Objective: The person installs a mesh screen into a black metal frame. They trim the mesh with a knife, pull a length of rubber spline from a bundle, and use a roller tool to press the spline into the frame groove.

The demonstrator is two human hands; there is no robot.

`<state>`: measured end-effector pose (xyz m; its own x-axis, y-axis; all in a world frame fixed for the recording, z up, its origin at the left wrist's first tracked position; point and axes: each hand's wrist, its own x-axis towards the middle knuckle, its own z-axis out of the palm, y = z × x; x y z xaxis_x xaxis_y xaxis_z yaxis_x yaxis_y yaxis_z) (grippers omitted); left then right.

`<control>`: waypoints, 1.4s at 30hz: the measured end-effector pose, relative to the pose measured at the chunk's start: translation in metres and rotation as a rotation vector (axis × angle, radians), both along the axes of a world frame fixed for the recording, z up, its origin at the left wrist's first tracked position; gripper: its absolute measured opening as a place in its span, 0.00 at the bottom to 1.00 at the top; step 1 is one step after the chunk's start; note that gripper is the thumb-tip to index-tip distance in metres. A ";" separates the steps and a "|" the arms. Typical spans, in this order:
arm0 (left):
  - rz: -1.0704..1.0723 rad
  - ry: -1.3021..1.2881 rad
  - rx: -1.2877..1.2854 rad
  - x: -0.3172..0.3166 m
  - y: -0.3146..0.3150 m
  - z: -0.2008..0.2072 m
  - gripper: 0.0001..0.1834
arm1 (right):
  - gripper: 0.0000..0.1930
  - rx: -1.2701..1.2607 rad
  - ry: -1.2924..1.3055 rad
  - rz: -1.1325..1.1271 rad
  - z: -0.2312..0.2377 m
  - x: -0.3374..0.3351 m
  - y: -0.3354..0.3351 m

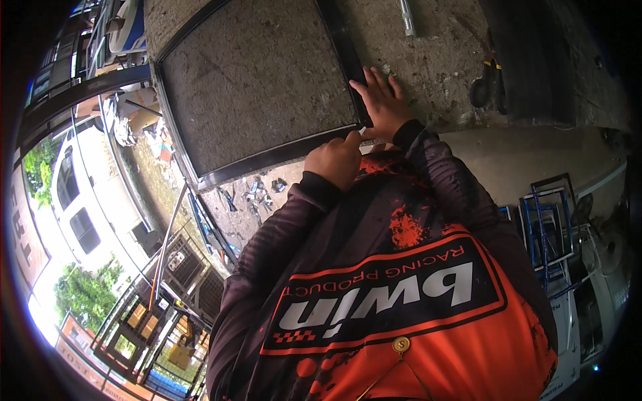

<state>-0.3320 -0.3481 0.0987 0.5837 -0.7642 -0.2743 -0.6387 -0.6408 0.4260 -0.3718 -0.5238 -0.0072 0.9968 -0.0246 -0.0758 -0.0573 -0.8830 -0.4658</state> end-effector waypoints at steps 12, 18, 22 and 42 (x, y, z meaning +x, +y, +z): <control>0.056 -0.051 0.127 0.003 -0.001 -0.005 0.05 | 0.54 0.025 -0.053 -0.027 0.000 0.001 0.002; 0.147 0.022 0.011 0.004 0.019 0.005 0.11 | 0.50 0.133 -0.055 -0.056 0.004 0.002 -0.001; 0.175 0.062 -0.027 0.001 0.026 0.000 0.09 | 0.48 0.157 -0.023 -0.003 0.008 0.004 -0.011; 0.073 -0.034 0.075 0.006 0.007 -0.015 0.06 | 0.34 0.104 -0.075 -0.173 0.009 0.017 -0.008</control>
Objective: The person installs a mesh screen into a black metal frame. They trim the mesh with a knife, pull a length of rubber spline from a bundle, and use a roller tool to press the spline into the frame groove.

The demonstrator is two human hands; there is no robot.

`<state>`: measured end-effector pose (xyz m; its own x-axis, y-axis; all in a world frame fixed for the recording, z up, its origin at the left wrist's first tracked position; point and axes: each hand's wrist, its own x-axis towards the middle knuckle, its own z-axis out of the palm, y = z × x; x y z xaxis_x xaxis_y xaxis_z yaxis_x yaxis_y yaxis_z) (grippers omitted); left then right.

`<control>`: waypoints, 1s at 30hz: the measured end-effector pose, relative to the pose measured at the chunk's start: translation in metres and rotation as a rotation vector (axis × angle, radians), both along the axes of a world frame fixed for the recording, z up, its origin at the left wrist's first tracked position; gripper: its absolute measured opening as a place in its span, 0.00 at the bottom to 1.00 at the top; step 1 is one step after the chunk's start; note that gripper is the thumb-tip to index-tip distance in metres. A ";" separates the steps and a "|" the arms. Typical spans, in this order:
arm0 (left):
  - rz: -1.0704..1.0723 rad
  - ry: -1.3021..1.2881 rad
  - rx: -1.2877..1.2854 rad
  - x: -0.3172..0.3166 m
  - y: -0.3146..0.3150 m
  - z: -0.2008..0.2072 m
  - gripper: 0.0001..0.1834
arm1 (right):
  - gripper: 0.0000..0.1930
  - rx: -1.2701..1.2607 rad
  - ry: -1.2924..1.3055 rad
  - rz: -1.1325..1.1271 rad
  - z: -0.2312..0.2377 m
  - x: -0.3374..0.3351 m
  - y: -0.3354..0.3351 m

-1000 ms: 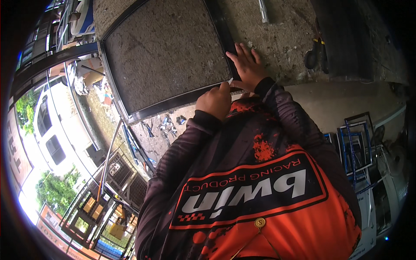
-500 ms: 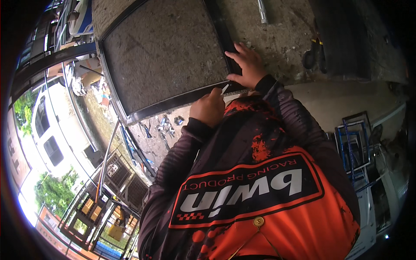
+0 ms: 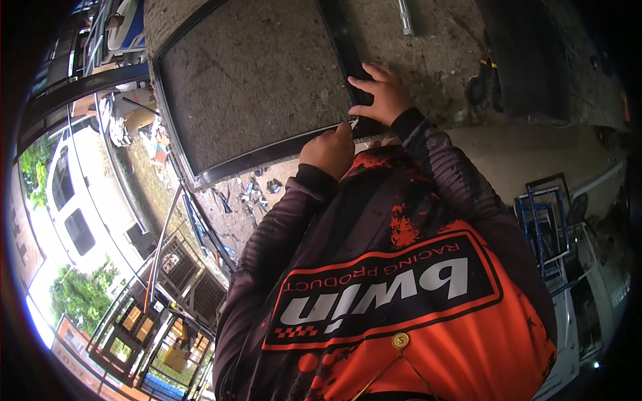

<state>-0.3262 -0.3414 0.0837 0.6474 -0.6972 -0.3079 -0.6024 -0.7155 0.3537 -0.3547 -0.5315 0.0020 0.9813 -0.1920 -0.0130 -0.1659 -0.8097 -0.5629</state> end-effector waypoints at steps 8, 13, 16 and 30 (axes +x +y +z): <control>-0.027 -0.011 0.002 -0.003 -0.004 0.005 0.06 | 0.35 0.026 -0.045 0.021 -0.009 -0.002 -0.005; -0.015 0.004 0.032 -0.001 -0.006 0.003 0.07 | 0.35 0.026 -0.073 0.035 -0.011 -0.003 -0.006; -0.015 0.032 0.028 0.004 -0.009 0.003 0.08 | 0.35 0.017 -0.085 0.046 -0.014 -0.004 -0.007; -0.165 0.271 0.113 0.067 -0.020 -0.006 0.14 | 0.32 0.102 -0.145 0.115 -0.021 -0.008 -0.008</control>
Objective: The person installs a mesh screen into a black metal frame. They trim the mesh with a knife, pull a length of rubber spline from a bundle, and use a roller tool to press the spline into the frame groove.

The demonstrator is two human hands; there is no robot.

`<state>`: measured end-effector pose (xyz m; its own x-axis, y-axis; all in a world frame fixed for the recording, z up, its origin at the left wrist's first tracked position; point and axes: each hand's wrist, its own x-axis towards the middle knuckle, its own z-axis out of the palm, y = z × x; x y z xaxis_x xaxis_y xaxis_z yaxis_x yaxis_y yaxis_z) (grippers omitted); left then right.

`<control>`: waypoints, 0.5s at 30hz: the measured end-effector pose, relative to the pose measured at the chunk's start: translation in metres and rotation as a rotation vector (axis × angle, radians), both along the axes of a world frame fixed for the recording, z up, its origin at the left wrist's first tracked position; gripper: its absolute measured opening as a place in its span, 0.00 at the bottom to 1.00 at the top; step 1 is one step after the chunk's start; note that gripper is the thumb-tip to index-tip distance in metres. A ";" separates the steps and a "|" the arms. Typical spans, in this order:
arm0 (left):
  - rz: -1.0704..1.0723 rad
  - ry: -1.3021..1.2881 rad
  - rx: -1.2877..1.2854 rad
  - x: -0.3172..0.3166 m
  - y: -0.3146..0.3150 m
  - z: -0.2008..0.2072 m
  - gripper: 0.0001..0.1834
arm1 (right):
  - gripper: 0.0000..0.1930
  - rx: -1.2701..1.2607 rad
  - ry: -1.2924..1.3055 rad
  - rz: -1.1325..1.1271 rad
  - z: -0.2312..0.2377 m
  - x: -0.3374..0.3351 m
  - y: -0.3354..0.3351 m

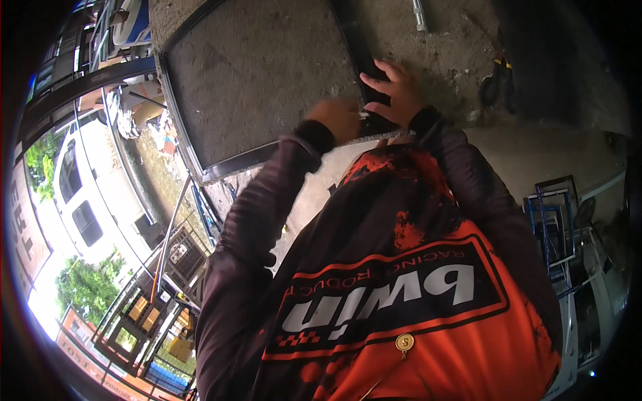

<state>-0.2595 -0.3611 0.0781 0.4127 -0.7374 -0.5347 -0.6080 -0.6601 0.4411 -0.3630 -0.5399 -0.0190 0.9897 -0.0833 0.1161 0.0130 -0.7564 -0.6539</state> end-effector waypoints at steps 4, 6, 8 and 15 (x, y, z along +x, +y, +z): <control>0.269 0.005 -0.126 0.031 0.032 0.048 0.14 | 0.32 -0.076 0.032 -0.016 0.008 -0.001 -0.001; 0.382 -0.066 -0.130 0.021 0.056 0.059 0.15 | 0.32 -0.024 0.030 -0.028 0.007 -0.001 -0.001; 0.380 -0.156 -0.319 0.002 0.091 0.034 0.15 | 0.32 -0.012 0.015 -0.048 0.011 0.002 0.002; 0.866 0.212 -0.507 -0.030 0.109 0.015 0.12 | 0.21 0.000 -0.145 -0.186 0.027 0.033 0.007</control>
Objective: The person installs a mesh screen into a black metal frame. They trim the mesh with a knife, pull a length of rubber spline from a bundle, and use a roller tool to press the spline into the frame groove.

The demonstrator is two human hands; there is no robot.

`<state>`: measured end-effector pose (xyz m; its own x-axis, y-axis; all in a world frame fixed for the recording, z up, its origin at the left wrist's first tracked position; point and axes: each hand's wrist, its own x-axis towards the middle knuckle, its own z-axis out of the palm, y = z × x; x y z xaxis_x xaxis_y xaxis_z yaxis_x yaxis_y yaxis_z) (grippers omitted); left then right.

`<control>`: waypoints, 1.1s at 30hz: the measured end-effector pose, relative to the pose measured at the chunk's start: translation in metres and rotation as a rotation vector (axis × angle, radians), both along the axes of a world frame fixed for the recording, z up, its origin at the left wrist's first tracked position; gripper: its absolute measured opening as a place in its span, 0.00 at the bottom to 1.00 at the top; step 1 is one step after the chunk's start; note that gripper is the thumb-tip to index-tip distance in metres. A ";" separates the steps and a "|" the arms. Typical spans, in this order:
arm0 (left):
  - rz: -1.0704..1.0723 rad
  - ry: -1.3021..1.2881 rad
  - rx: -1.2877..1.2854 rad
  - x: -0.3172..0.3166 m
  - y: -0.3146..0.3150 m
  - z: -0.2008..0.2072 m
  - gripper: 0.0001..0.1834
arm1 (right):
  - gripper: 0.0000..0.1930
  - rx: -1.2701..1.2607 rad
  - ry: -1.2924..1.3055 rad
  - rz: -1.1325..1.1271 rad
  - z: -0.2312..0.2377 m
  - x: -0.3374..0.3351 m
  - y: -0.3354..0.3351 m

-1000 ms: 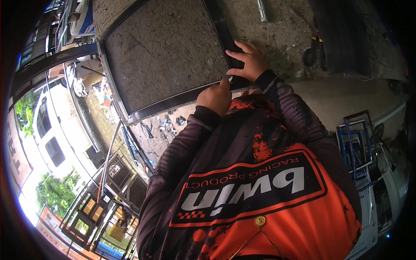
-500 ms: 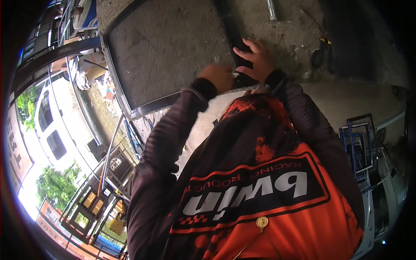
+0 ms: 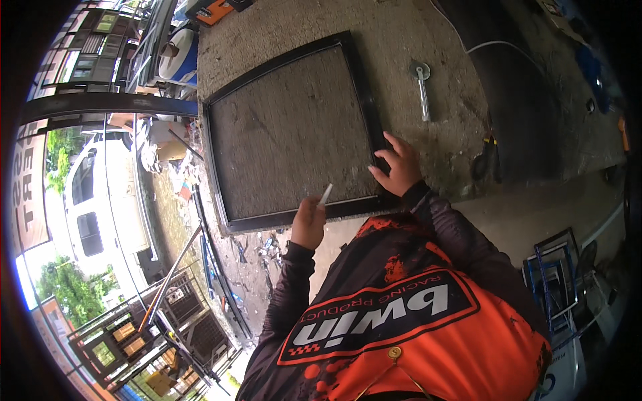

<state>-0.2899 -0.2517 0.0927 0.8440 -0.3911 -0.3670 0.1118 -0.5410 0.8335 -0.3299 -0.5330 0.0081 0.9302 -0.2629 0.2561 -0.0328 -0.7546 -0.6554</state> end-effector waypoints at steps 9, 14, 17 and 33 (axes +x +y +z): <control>-0.274 -0.464 0.284 0.196 -0.139 0.041 0.15 | 0.34 -0.220 0.212 -0.175 -0.009 0.199 -0.068; -0.349 -0.402 0.447 0.308 -0.204 0.025 0.18 | 0.36 -0.219 0.351 -0.121 0.001 0.208 -0.068; -0.426 -0.530 0.379 0.349 -0.220 -0.017 0.17 | 0.36 -0.192 0.344 -0.096 0.004 0.207 -0.071; -0.881 -0.600 0.496 0.410 -0.272 -0.024 0.16 | 0.36 -0.148 0.313 -0.120 -0.002 0.213 -0.073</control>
